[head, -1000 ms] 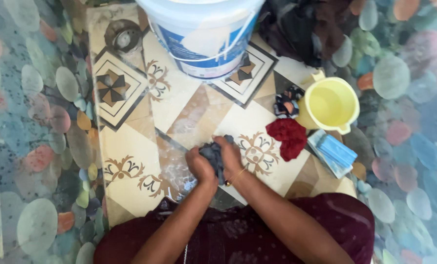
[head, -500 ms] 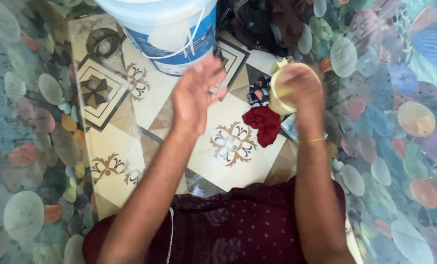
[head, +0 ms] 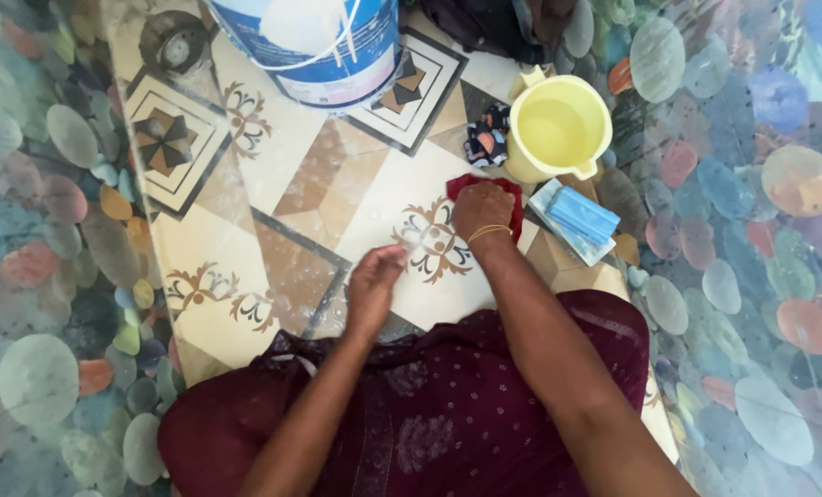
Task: The person washes clothes by hand using a bar of soap. The person applies soap to various garments, scrubs them, and wrings them out on the floor.
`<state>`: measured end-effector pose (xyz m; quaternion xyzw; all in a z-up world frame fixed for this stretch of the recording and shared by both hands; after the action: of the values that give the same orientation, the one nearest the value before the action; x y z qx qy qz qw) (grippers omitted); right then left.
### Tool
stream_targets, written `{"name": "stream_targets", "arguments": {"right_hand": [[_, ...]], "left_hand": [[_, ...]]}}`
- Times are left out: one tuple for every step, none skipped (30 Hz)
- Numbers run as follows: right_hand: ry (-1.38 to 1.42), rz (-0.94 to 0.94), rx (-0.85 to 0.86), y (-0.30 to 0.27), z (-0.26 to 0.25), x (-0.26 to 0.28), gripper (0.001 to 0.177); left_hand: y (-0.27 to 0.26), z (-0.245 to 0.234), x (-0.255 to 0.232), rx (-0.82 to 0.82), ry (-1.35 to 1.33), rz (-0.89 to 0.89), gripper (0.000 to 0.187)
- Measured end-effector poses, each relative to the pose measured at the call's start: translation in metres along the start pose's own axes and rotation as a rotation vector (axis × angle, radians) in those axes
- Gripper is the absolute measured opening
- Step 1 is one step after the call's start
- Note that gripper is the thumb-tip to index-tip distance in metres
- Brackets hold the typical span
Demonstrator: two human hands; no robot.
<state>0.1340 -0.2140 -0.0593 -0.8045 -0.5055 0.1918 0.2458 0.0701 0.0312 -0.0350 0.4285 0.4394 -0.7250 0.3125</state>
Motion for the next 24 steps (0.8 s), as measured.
{"name": "stream_targets", "arguments": {"right_hand": [[0.053,-0.123,-0.054,-0.004,-0.001,0.012,0.029],[0.103,-0.252,-0.108,-0.010,-0.003,0.025,0.034],[0.099,-0.258,-0.110,-0.014,-0.004,0.026,0.034],[0.084,-0.515,-0.212,-0.030,-0.015,0.046,0.029],[0.069,-0.771,-0.316,-0.054,-0.027,0.068,0.025],[0.068,-0.786,-0.316,-0.066,-0.035,0.076,0.025],[0.843,-0.718,0.060,-0.064,-0.036,0.063,0.030],[1.581,-0.538,0.474,-0.072,-0.023,0.061,0.036],[1.572,-0.545,0.483,-0.085,-0.034,0.069,0.036],[1.699,-0.568,0.528,-0.097,-0.046,0.075,0.034],[1.825,-0.590,0.576,-0.105,-0.055,0.081,0.033],[1.813,-0.587,0.579,-0.111,-0.059,0.085,0.033],[1.829,-0.614,0.592,-0.115,-0.061,0.089,0.045],[1.847,-0.637,0.612,-0.117,-0.061,0.093,0.058],[1.838,-0.630,0.622,-0.113,-0.058,0.095,0.058],[1.575,-0.615,0.578,-0.108,-0.051,0.098,0.047],[1.313,-0.597,0.532,-0.103,-0.044,0.098,0.053],[1.310,-0.596,0.539,-0.098,-0.039,0.100,0.053],[1.299,-0.575,0.469,-0.090,-0.037,0.100,0.049],[1.286,-0.551,0.395,-0.084,-0.037,0.097,0.047],[1.283,-0.549,0.397,-0.082,-0.036,0.096,0.047],[1.001,-0.490,0.138,-0.079,-0.048,0.082,0.045],[0.712,-0.423,-0.109,-0.081,-0.063,0.074,0.043],[0.710,-0.421,-0.106,-0.081,-0.063,0.078,0.043]], "left_hand": [[-0.004,-0.012,-0.005,0.010,0.053,0.022,0.020],[-0.007,-0.022,-0.009,0.016,0.105,0.047,0.027],[-0.009,-0.031,-0.011,0.010,0.103,0.051,0.027],[-0.009,-0.038,-0.016,0.053,0.020,0.078,0.041],[-0.010,-0.042,-0.022,0.096,-0.062,0.106,0.056],[-0.012,-0.050,-0.028,0.081,-0.061,0.111,0.056],[-0.012,-0.054,-0.035,0.096,0.050,0.107,0.076],[-0.011,-0.054,-0.040,0.114,0.156,0.100,0.097],[-0.011,-0.057,-0.043,0.103,0.152,0.103,0.097],[-0.009,-0.054,-0.046,0.155,0.030,0.150,0.088],[-0.005,-0.052,-0.048,0.206,-0.092,0.198,0.080],[-0.001,-0.054,-0.045,0.201,-0.103,0.201,0.080],[0.006,-0.060,-0.031,0.137,-0.081,0.073,0.056],[0.009,-0.067,-0.014,0.072,-0.058,-0.064,0.036],[0.015,-0.069,-0.006,0.064,-0.069,-0.068,0.036],[0.021,-0.069,-0.009,0.093,-0.118,0.047,0.028],[0.024,-0.070,-0.014,0.122,-0.167,0.162,0.020],[0.028,-0.075,-0.014,0.117,-0.169,0.160,0.020],[0.030,-0.086,-0.009,0.012,-0.194,0.059,0.022],[0.030,-0.094,-0.005,-0.087,-0.220,-0.043,0.025],[0.027,-0.099,-0.012,-0.088,-0.223,-0.044,0.025],[0.020,-0.115,-0.037,-0.201,0.222,0.044,0.032],[0.013,-0.118,-0.064,-0.308,0.670,0.132,0.040],[0.010,-0.117,-0.070,-0.308,0.668,0.129,0.040]]}}
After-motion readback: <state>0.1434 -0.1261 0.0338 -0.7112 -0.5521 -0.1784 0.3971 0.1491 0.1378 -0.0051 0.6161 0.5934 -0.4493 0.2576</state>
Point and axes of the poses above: each hand's wrist, its own y-axis towards the middle knuckle, its own z-axis out of the palm, x = y × z, the point moved 8 cm from there along y, towards the middle knuckle, and after that the axes turned 12 degrees about x, right-handed, at the moved point
